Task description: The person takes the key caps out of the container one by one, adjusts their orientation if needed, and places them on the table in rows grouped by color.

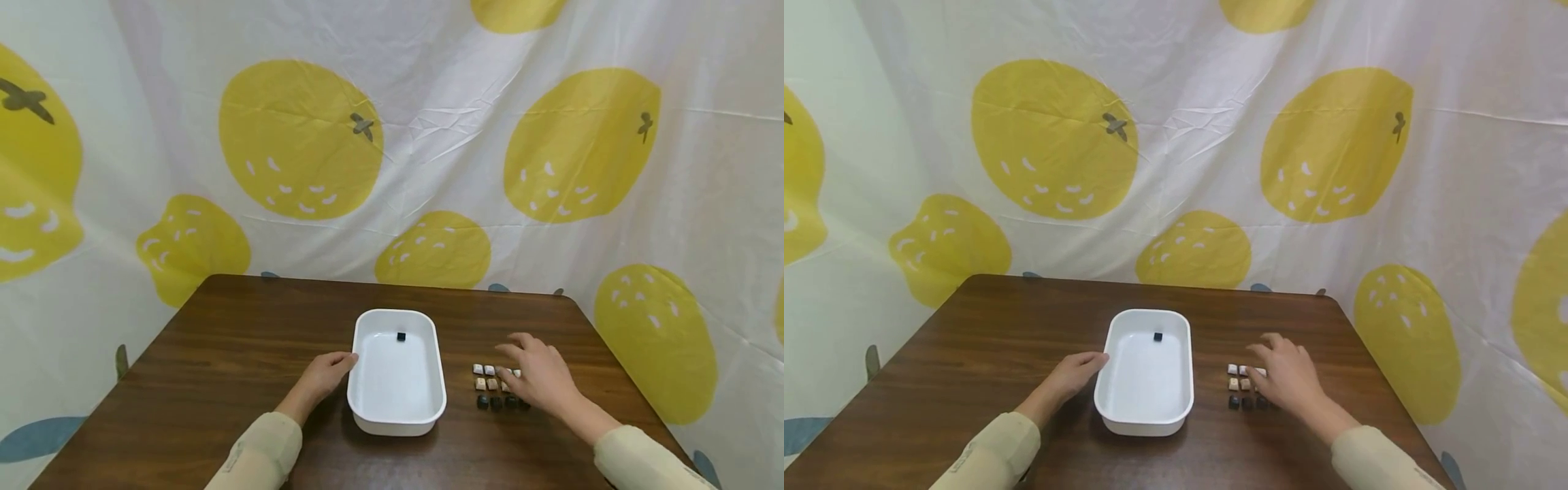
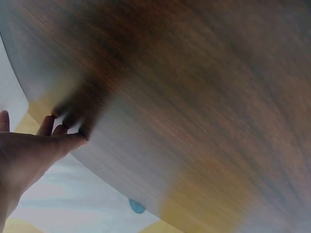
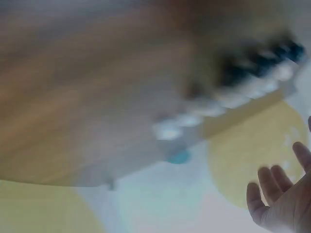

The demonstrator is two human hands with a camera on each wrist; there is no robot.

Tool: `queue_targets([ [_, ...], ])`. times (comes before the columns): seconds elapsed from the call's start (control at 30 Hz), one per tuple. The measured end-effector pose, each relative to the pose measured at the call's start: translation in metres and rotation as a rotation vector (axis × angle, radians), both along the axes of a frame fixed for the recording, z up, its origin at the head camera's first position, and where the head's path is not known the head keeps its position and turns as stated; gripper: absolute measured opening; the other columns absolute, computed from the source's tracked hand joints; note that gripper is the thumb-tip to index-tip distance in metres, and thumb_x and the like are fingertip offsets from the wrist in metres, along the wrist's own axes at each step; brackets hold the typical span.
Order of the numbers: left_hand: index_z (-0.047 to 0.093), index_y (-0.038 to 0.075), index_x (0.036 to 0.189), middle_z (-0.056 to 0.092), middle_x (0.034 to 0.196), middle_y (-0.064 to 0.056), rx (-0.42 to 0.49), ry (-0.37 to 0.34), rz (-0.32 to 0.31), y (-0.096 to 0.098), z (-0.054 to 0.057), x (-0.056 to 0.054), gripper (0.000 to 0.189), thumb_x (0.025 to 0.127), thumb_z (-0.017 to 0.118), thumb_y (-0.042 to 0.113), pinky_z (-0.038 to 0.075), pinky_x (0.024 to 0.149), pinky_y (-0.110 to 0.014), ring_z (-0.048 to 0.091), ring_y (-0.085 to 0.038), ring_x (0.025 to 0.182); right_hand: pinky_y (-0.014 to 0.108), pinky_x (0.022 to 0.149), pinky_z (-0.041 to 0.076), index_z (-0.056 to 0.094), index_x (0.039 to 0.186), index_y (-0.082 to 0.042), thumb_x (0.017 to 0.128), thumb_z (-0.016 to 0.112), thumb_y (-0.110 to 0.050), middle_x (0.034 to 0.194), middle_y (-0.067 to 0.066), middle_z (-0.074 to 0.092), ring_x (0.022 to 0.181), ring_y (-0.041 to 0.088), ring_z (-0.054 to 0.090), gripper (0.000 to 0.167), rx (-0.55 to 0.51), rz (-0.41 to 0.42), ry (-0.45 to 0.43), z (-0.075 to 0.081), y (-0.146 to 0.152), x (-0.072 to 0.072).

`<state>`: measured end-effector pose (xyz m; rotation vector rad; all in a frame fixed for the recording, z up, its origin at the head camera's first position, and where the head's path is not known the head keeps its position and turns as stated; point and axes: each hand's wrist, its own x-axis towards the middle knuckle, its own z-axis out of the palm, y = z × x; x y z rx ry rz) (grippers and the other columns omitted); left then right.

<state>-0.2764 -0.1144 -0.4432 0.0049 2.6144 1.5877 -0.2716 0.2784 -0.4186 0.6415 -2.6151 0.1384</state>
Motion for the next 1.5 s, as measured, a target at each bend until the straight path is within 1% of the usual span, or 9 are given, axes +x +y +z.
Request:
queue_targets([
  [0.2,0.069,-0.003,0.120,0.066,0.123,-0.019,0.007,0.018,-0.005,-0.001,-0.002,-0.001,0.039,0.102,0.055,0.029,0.042,0.102,-0.052,0.055,-0.037,0.120,0.068,0.103,0.030,0.072,0.117,-0.014,0.091,0.072,-0.033,0.142,0.025,0.048,0.130,0.045,0.044,0.032,-0.009,0.101,-0.105,0.014,-0.077,-0.039],
  [0.4,0.070,-0.002,0.117,0.067,0.119,-0.017,0.011,0.055,-0.018,-0.001,-0.002,0.000,0.038,0.101,0.056,0.029,0.044,0.101,-0.051,0.057,-0.036,0.117,0.069,0.111,0.015,0.071,0.120,-0.021,0.092,0.069,-0.041,0.150,0.022,0.041,0.141,0.042,0.029,0.035,0.120,-0.028,-0.261,0.004,-0.136,-0.077],
  [0.53,0.070,-0.002,0.117,0.068,0.117,-0.017,0.006,0.072,-0.028,-0.002,-0.001,0.001,0.041,0.100,0.057,0.034,0.044,0.100,-0.052,0.058,-0.036,0.116,0.069,0.112,0.011,0.071,0.120,-0.022,0.091,0.070,-0.039,0.151,0.021,0.040,0.143,0.041,0.027,0.033,0.213,-0.073,-0.262,-0.008,-0.156,-0.094],
  [0.8,0.070,-0.002,0.117,0.068,0.117,-0.017,0.007,0.070,-0.035,0.000,0.001,0.001,0.043,0.100,0.057,0.035,0.045,0.100,-0.051,0.058,-0.036,0.116,0.068,0.112,0.009,0.066,0.131,-0.026,0.096,0.061,-0.043,0.156,0.019,0.032,0.146,0.038,0.022,0.039,0.385,-0.135,-0.303,-0.015,-0.172,-0.103],
  [1.03,0.070,-0.003,0.118,0.068,0.118,-0.018,0.008,0.058,-0.010,-0.002,0.003,0.001,0.038,0.101,0.057,0.029,0.044,0.100,-0.051,0.058,-0.036,0.116,0.068,0.112,0.012,0.069,0.126,-0.027,0.093,0.061,-0.053,0.156,0.015,0.035,0.146,0.036,0.023,0.043,0.478,-0.150,-0.248,-0.014,-0.180,-0.103],
  [1.2,0.070,-0.002,0.118,0.068,0.119,-0.017,0.009,0.040,-0.003,-0.002,0.001,0.001,0.039,0.101,0.057,0.030,0.044,0.100,-0.051,0.058,-0.035,0.116,0.068,0.112,0.013,0.072,0.120,-0.021,0.093,0.064,-0.048,0.154,0.017,0.037,0.146,0.037,0.024,0.039,0.500,-0.126,-0.197,-0.016,-0.185,-0.100],
  [1.33,0.070,-0.001,0.118,0.067,0.119,-0.016,0.004,0.033,-0.003,-0.003,-0.001,0.001,0.039,0.101,0.057,0.031,0.044,0.100,-0.051,0.058,-0.035,0.116,0.067,0.112,0.017,0.076,0.112,-0.023,0.091,0.068,-0.044,0.150,0.017,0.043,0.142,0.037,0.031,0.031,0.339,-0.100,-0.136,-0.014,-0.181,-0.095],
  [1.43,0.070,-0.001,0.119,0.067,0.119,-0.017,0.002,0.037,-0.008,-0.003,0.001,0.001,0.039,0.101,0.056,0.031,0.044,0.101,-0.051,0.058,-0.035,0.116,0.061,0.106,0.031,0.077,0.109,-0.019,0.091,0.070,-0.037,0.137,0.016,0.055,0.129,0.035,0.046,0.026,0.000,-0.013,-0.143,-0.007,-0.172,-0.092],
  [1.5,0.069,-0.001,0.119,0.067,0.120,-0.017,-0.001,0.034,-0.010,-0.004,0.002,0.001,0.039,0.101,0.056,0.030,0.044,0.101,-0.051,0.057,-0.035,0.117,0.055,0.099,0.041,0.075,0.112,-0.013,0.093,0.069,-0.031,0.126,0.013,0.062,0.118,0.032,0.055,0.027,-0.290,0.068,-0.249,0.002,-0.164,-0.088],
])
